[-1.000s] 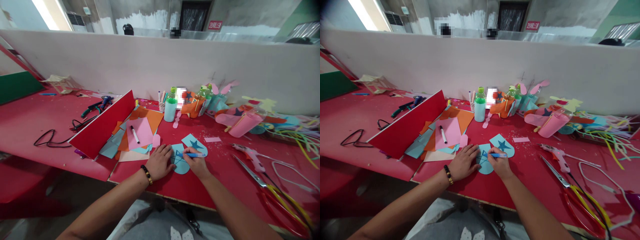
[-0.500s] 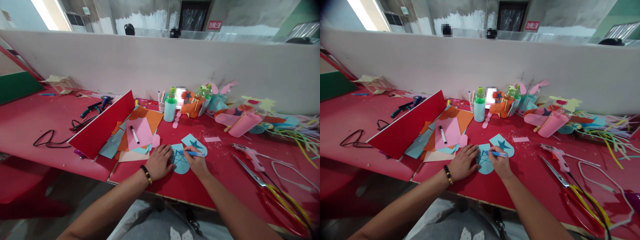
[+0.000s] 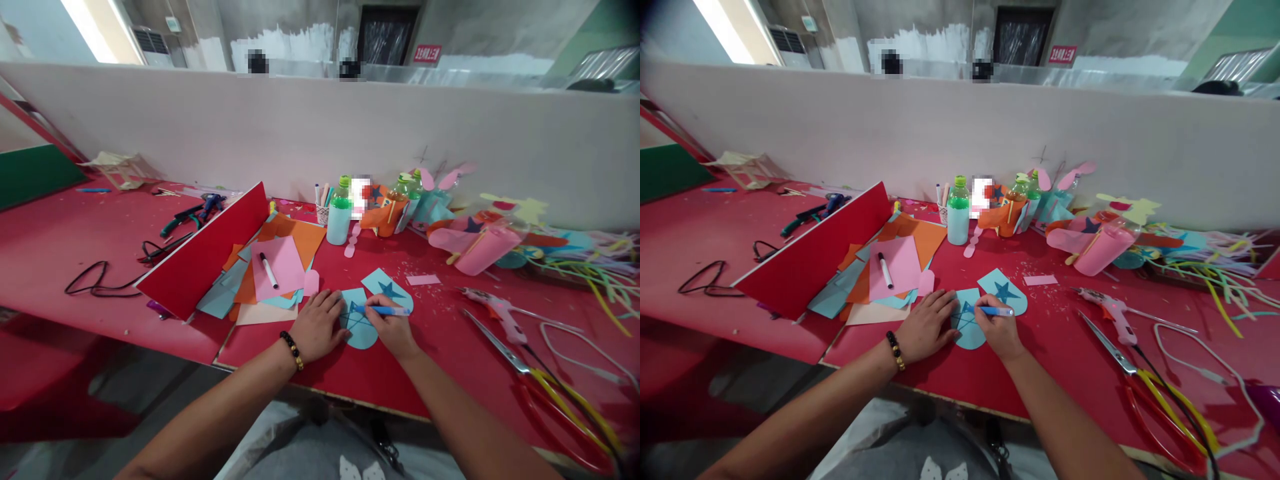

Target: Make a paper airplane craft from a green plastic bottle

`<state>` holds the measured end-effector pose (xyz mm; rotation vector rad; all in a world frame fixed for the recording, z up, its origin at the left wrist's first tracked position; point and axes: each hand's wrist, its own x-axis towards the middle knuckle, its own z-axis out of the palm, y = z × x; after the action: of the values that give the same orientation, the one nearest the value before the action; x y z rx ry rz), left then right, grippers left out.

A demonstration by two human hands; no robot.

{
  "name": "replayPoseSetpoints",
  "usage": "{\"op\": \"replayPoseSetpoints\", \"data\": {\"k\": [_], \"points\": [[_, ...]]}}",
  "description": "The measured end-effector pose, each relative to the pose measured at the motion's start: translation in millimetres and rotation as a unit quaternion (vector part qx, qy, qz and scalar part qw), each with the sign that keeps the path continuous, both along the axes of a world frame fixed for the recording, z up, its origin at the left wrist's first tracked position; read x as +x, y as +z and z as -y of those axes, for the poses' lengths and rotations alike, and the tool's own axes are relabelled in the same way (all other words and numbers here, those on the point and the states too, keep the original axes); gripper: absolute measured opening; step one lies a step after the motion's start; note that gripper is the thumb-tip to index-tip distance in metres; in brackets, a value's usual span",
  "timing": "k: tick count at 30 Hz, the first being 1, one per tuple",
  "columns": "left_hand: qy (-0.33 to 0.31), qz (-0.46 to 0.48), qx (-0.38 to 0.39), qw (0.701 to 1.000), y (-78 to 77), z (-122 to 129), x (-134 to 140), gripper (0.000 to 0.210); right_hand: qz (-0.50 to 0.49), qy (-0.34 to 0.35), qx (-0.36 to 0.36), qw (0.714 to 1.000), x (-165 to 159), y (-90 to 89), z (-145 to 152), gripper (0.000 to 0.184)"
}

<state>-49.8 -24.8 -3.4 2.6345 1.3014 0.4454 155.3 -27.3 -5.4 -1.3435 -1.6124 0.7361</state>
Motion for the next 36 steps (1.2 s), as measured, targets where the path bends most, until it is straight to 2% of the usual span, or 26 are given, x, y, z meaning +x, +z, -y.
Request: {"op": "replayPoseSetpoints", "data": {"k": [6,26,36], "points": [[0.002,0.001,-0.004,1.0,-0.3,0.4,-0.2,0.062,-0.007,-0.02,0.004,1.0,0.0,-3.4,-2.6,0.01],[0.002,0.0,-0.004,1.0,0.5,0.1,0.6,0.06,-0.024,-0.034,-0.004,0.999,-1.4,2.2,-1.8,0.014],[0.001,-0.001,-0.003,1.0,-0.1,0.7,-0.3,0.062,-0.015,-0.027,-0.008,0.999,0.7,-5.1,-4.7,0.014]]}}
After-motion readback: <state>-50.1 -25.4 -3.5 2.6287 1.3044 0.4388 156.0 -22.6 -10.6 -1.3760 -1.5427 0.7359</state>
